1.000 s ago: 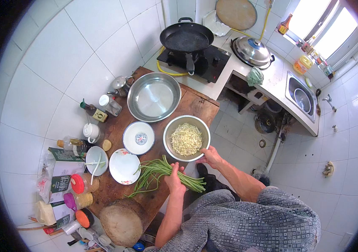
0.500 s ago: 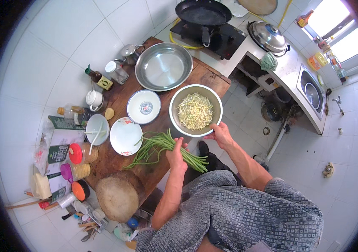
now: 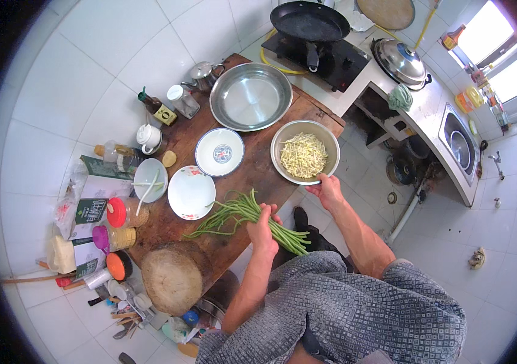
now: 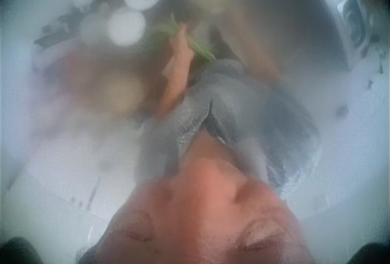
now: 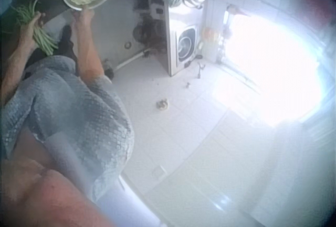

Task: The person chops green beans on a wooden cutting board and adds them to a wok containing other vegetables. They then stir the vegetables in the wok and wash a metal bowl in the sink.

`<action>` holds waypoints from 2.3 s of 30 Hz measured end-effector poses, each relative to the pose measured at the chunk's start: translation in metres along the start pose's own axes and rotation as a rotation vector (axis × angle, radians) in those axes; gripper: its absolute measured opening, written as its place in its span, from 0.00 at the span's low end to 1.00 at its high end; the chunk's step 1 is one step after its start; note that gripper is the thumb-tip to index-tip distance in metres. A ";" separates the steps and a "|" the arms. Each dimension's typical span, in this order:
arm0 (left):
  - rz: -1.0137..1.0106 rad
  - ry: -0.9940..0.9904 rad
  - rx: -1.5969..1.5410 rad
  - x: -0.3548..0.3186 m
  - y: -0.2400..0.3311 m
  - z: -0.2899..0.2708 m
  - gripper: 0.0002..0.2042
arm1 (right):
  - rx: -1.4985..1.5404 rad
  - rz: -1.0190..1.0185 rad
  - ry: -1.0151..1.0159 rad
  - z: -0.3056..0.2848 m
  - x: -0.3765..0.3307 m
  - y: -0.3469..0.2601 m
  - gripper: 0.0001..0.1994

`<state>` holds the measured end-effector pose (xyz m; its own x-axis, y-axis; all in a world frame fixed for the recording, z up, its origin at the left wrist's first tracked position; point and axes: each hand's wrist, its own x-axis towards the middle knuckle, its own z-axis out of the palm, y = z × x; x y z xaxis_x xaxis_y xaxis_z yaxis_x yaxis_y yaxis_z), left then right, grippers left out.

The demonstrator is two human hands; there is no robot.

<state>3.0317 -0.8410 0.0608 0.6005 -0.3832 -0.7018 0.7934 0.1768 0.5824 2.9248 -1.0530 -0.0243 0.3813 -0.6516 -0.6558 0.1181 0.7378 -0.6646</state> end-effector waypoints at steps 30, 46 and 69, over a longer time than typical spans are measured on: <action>-0.038 -0.100 -0.107 -0.004 0.025 0.040 0.07 | 0.087 0.221 0.033 -0.026 -0.015 -0.031 0.16; -0.058 -0.155 -0.136 0.011 0.016 0.151 0.07 | 0.043 0.014 0.086 -0.060 0.018 -0.153 0.13; 0.035 -0.018 -0.262 0.039 -0.010 0.225 0.05 | -0.035 -0.036 -0.011 -0.059 0.079 -0.277 0.14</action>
<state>3.0250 -1.0618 0.1206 0.6282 -0.3883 -0.6742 0.7721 0.4178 0.4788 2.8683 -1.3192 0.0873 0.3870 -0.6758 -0.6274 0.1003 0.7072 -0.6999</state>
